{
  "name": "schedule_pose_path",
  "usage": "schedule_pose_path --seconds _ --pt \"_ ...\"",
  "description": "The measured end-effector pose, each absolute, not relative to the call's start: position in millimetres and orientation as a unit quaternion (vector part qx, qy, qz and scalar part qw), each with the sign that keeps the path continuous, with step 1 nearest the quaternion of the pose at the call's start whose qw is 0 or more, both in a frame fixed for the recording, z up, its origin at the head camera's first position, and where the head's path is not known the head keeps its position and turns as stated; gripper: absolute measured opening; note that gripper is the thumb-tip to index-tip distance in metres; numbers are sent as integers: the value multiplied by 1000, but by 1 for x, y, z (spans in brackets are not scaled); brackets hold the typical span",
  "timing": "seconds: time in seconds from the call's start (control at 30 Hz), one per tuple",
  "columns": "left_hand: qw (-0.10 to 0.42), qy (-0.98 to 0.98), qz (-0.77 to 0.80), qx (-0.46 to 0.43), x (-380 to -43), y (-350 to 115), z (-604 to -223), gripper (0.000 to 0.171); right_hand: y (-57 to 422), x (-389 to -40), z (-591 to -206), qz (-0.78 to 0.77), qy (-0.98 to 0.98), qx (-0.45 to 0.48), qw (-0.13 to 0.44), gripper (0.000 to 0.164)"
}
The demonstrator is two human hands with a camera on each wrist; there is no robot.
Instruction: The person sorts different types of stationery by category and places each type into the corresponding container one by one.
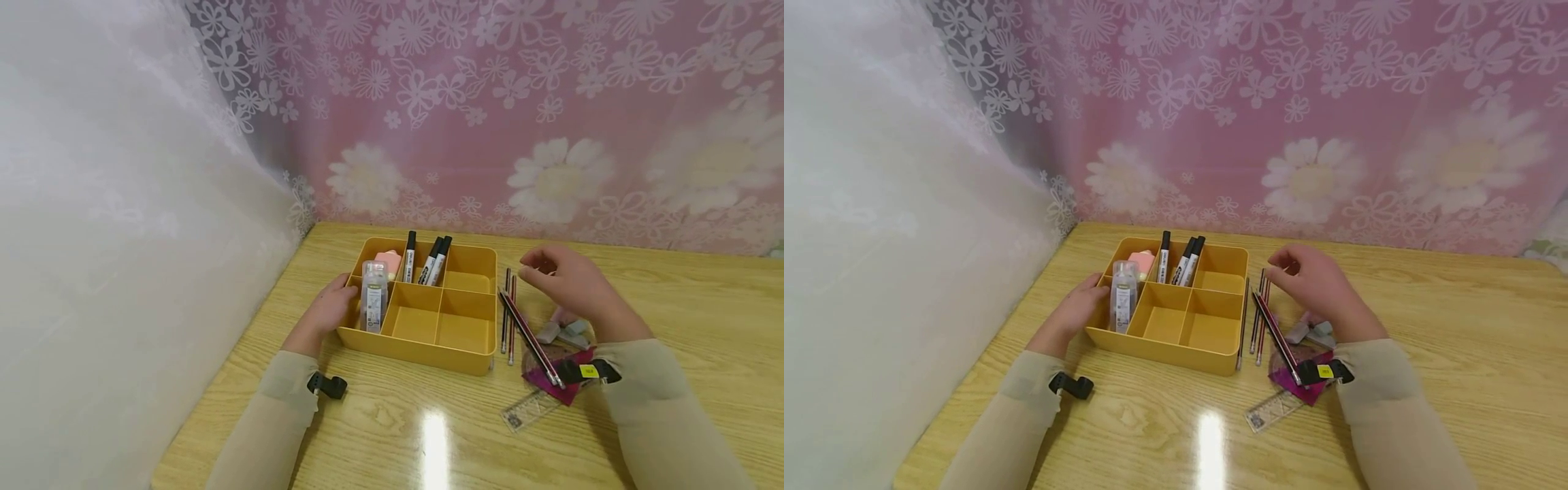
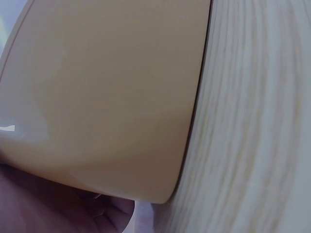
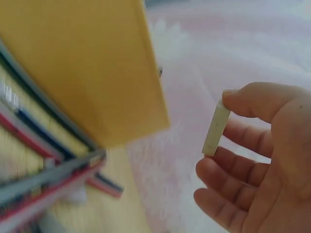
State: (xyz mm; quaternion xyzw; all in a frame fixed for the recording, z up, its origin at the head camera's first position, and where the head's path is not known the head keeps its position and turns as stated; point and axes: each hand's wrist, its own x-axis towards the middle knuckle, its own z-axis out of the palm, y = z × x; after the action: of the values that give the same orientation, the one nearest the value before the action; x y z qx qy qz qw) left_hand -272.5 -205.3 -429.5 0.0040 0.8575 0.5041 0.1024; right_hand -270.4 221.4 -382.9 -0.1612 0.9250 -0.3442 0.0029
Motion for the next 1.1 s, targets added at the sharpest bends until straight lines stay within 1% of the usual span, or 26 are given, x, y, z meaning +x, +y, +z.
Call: schedule_pose_path --seconds 0.17,0.3,0.43,0.7,1.1 --pt "101 854 510 3 -273 -206 -431 50 197 -262 -375 -365 909 -199 -19 38" --pt "102 855 509 3 -274 -206 -432 51 180 -259 -378 -364 902 -228 -30 29" --pt "103 855 509 1 -275 -207 -433 51 170 -258 -382 -344 908 -236 -30 22" --pt "104 853 511 -2 -275 -206 -433 51 165 -261 -390 -317 920 -231 -13 23" --pt "105 852 513 2 -273 -206 -432 51 169 -257 -385 -306 922 -235 -38 23"
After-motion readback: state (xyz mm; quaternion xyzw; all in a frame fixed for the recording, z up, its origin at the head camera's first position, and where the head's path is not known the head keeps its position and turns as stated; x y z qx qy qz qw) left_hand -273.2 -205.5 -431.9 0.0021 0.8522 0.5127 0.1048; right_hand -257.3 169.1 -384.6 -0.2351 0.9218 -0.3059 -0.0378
